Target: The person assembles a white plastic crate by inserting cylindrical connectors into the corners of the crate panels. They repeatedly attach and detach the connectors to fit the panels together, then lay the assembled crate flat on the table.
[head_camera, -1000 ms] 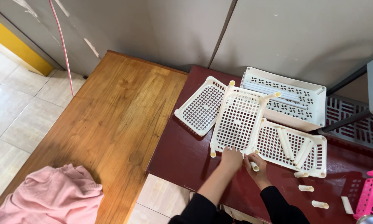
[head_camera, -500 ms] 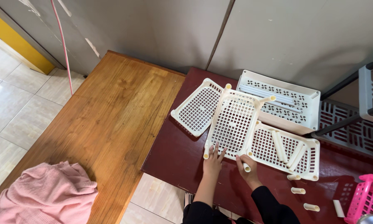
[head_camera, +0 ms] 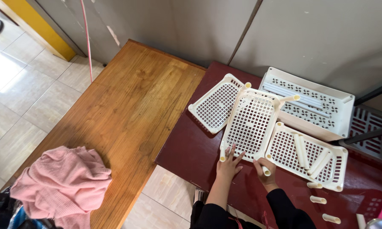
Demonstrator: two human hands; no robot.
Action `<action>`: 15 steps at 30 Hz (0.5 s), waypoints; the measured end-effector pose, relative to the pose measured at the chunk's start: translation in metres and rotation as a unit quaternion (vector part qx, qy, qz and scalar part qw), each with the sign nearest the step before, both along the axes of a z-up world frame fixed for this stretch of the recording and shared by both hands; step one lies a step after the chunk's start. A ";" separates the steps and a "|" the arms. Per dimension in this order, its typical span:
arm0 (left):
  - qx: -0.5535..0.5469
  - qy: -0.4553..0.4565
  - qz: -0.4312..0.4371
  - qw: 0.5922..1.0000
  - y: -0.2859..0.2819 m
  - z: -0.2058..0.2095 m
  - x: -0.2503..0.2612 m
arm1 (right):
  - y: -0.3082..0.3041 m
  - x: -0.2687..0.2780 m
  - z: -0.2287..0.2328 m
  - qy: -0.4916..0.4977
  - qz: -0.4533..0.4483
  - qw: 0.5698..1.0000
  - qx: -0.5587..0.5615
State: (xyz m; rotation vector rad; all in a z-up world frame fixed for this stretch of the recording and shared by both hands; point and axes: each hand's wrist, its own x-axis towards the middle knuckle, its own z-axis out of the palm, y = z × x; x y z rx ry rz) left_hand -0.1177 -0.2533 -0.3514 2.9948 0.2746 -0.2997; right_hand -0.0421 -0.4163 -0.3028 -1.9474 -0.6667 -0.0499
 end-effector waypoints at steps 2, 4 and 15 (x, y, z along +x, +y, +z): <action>-0.006 0.043 -0.003 0.999 0.001 0.001 0.000 | 0.002 -0.002 -0.002 -0.022 -0.002 1.000 0.004; -0.025 0.049 0.013 0.998 0.001 0.000 0.000 | 0.001 -0.004 -0.003 -0.019 -0.001 1.000 -0.003; -0.039 0.004 0.046 0.998 -0.006 -0.019 0.010 | -0.002 0.001 0.000 -0.035 0.019 0.999 0.000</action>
